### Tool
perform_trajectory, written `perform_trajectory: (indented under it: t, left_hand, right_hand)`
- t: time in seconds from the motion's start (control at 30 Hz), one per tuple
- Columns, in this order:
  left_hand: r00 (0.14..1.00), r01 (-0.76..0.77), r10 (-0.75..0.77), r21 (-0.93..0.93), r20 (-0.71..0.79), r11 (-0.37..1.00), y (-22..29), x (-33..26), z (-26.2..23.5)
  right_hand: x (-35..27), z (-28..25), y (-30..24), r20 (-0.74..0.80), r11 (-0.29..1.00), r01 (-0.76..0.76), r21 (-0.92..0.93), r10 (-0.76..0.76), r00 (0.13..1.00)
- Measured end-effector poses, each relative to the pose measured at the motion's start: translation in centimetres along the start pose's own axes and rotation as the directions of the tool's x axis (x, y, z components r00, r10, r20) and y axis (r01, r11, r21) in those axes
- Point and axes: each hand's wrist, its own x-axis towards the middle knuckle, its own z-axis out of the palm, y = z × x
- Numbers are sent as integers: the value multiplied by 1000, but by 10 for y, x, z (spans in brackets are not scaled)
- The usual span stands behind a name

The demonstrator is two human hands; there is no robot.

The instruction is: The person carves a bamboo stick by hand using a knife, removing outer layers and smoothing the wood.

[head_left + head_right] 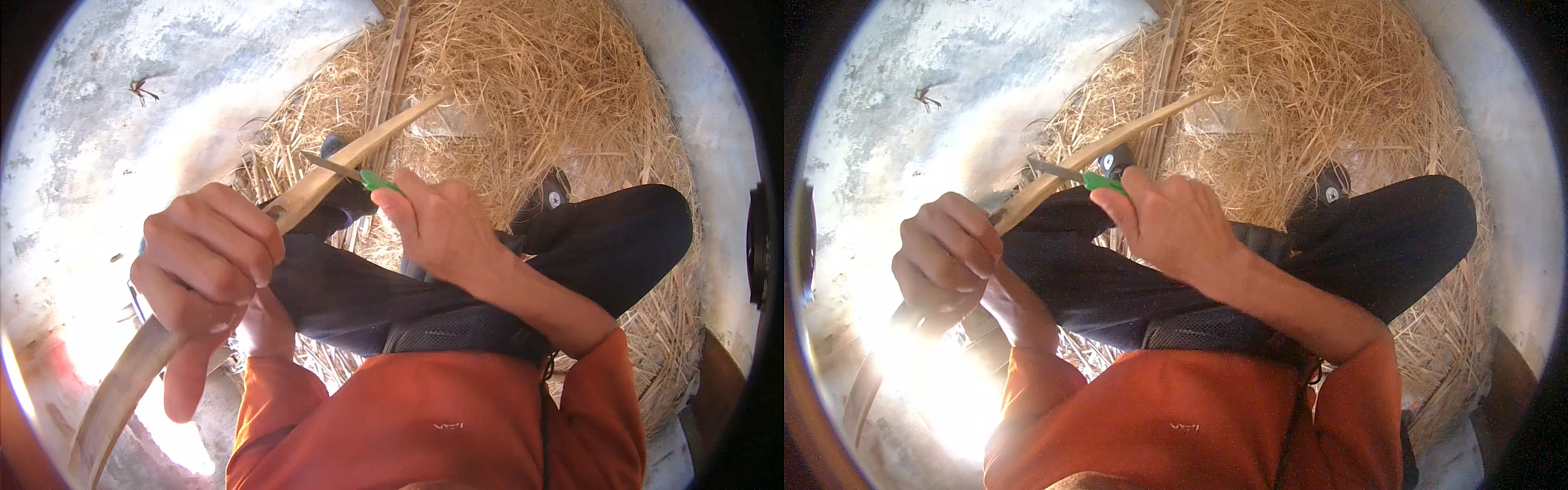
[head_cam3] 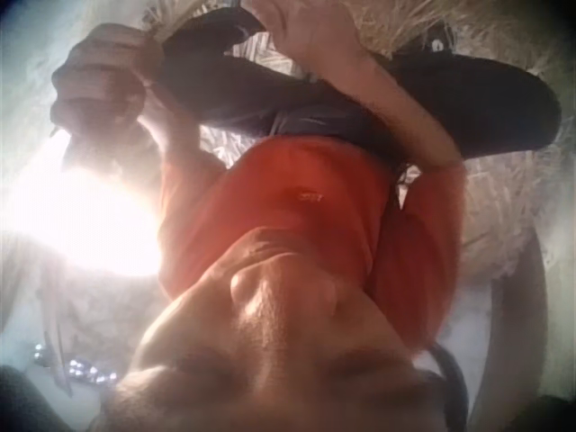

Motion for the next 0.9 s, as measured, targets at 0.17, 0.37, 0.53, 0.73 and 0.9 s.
perform_trajectory:
  t: [0.17, 0.37, 0.53, 0.73, 0.9]
  left_hand:
    - [991, -3, 15, 86, -134, 996, -3, -3, 4]
    - [984, -11, 36, 139, -177, 990, 0, -2, 8]
    - [997, -52, 54, 35, -50, 998, -4, -2, 7]
    - [997, -76, 76, 52, 7, 996, -4, 5, 14]
    - [991, -128, 129, 15, -28, 992, -4, -3, 26]
  right_hand:
    - [-3, -3, -17, -34, 1000, 3, 23, -3, 999]
    - [-4, 6, -9, -80, 999, -6, 36, 9, 997]
    - [1, 11, 3, -97, 1000, 19, -5, -19, 995]
    - [-21, 12, 9, -133, 997, 2, -82, -13, 991]
    - [-30, 23, 32, -234, 984, 41, -171, -82, 969]
